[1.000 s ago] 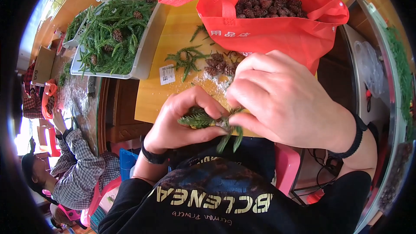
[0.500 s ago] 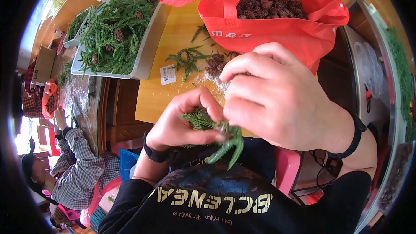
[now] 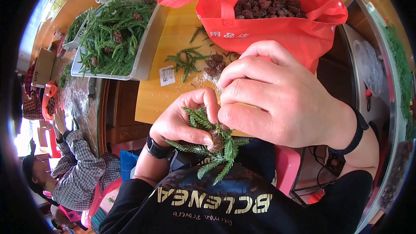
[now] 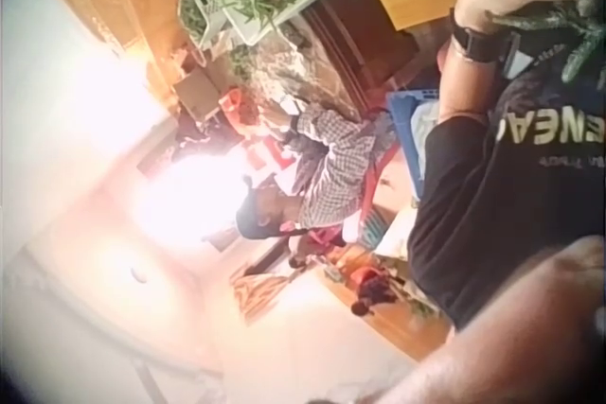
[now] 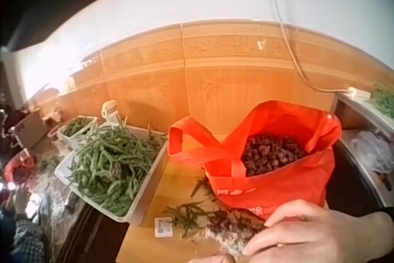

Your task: Trimming and cleaning green plant branches using a pair of pliers.

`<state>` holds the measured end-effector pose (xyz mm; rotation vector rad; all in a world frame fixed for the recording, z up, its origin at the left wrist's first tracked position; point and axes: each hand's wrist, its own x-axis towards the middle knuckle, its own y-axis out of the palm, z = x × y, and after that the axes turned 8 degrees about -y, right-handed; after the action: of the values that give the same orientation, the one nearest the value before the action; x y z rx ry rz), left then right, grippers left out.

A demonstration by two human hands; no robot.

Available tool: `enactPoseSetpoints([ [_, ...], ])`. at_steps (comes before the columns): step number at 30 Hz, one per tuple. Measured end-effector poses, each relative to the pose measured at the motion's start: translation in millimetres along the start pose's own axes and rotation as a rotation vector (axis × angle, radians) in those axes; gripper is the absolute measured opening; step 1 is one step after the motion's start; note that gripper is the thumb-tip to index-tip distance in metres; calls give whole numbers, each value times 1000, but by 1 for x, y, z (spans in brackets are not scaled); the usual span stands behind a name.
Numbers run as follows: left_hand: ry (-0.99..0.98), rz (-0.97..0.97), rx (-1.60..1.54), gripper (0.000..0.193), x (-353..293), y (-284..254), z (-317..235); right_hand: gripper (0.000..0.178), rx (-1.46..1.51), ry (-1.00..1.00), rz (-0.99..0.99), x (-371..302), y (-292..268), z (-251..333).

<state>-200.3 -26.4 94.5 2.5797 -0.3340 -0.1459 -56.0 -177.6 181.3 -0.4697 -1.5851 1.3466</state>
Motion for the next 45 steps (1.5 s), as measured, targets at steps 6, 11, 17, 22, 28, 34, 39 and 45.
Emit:
enactPoseSetpoints([
  [6, 155, -269, 528, 28, 2, 9, -3, 20, -122, 93, 31, -1, 2, 4],
  [11, 505, -519, 1197, 25, 2, 23, 4, 21, -90, 305, 70, -5, 3, 4],
  [17, 72, -177, 292, 31, 3, 0, 5, 27, 55, 206, -4, -9, 0, 1],
  [22, 26, -17, 90, 28, 3, -1, 7, 19, -24, -5, -7, -8, -1, -2],
  [28, -4, -8, 33, 28, 3, -2, 7, 16, -34, -8, 2, -8, -2, -2],
  [34, -43, -64, 30, 34, 2, 0, 5, 15, -75, -2, 0, -5, -3, 1],
  [39, 155, -389, 776, 25, 6, 15, -3, 16, -145, 151, 76, -5, -1, 3],
  [45, 213, -467, 802, 26, 3, 15, 5, 27, 93, 408, 55, -19, -2, -1],
])
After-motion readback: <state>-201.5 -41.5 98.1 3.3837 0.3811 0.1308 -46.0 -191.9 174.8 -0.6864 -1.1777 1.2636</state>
